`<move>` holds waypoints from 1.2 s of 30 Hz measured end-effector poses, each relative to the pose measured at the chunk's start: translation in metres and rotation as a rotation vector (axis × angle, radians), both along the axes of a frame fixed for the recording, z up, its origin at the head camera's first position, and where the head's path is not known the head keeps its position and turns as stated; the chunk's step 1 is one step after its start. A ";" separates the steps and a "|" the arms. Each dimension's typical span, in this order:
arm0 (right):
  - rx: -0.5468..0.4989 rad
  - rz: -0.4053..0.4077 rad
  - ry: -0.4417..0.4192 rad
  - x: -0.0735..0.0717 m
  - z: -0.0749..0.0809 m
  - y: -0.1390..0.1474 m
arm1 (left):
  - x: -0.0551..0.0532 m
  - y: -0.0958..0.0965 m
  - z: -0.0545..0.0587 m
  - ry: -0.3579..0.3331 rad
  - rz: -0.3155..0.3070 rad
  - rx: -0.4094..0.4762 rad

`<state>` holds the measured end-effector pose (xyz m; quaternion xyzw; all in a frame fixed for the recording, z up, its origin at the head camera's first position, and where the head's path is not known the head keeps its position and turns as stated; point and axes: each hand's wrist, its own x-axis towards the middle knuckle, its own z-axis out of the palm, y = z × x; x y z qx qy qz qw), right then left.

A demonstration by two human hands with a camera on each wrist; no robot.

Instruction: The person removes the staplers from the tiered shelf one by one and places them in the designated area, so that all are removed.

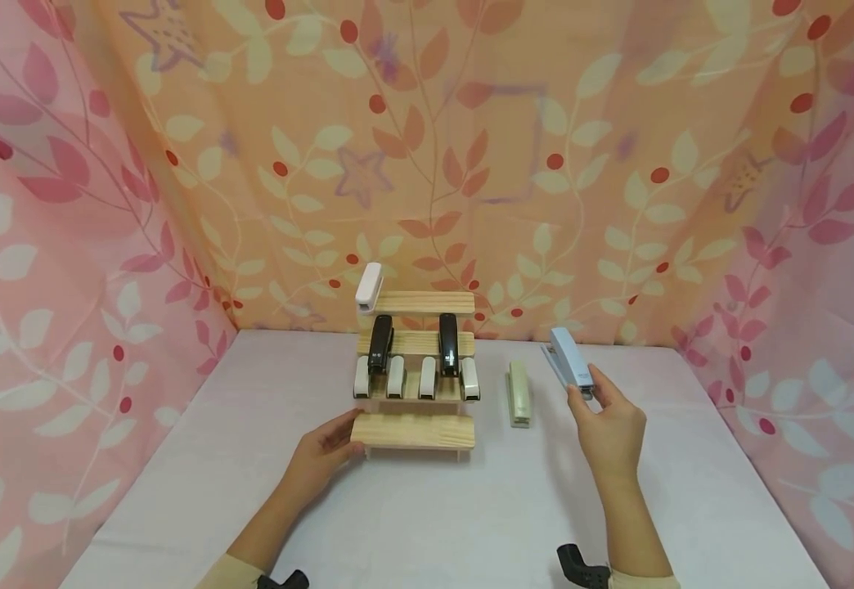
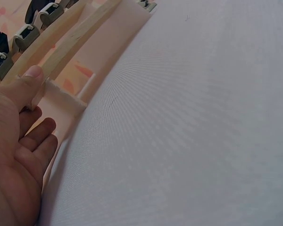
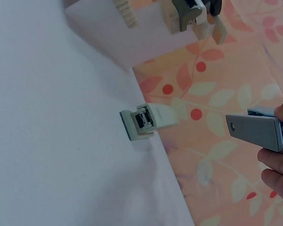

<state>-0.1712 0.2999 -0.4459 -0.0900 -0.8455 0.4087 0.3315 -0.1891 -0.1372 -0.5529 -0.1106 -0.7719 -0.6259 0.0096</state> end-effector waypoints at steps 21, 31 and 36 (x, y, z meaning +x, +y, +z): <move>0.017 0.023 -0.208 -0.017 -0.046 0.008 | 0.000 0.001 0.001 -0.016 0.000 0.001; 0.026 0.050 -0.252 -0.021 -0.062 0.008 | -0.001 0.001 -0.001 0.002 -0.009 0.023; 0.039 0.063 -0.280 -0.025 -0.068 0.008 | -0.002 0.000 -0.001 -0.005 -0.015 0.039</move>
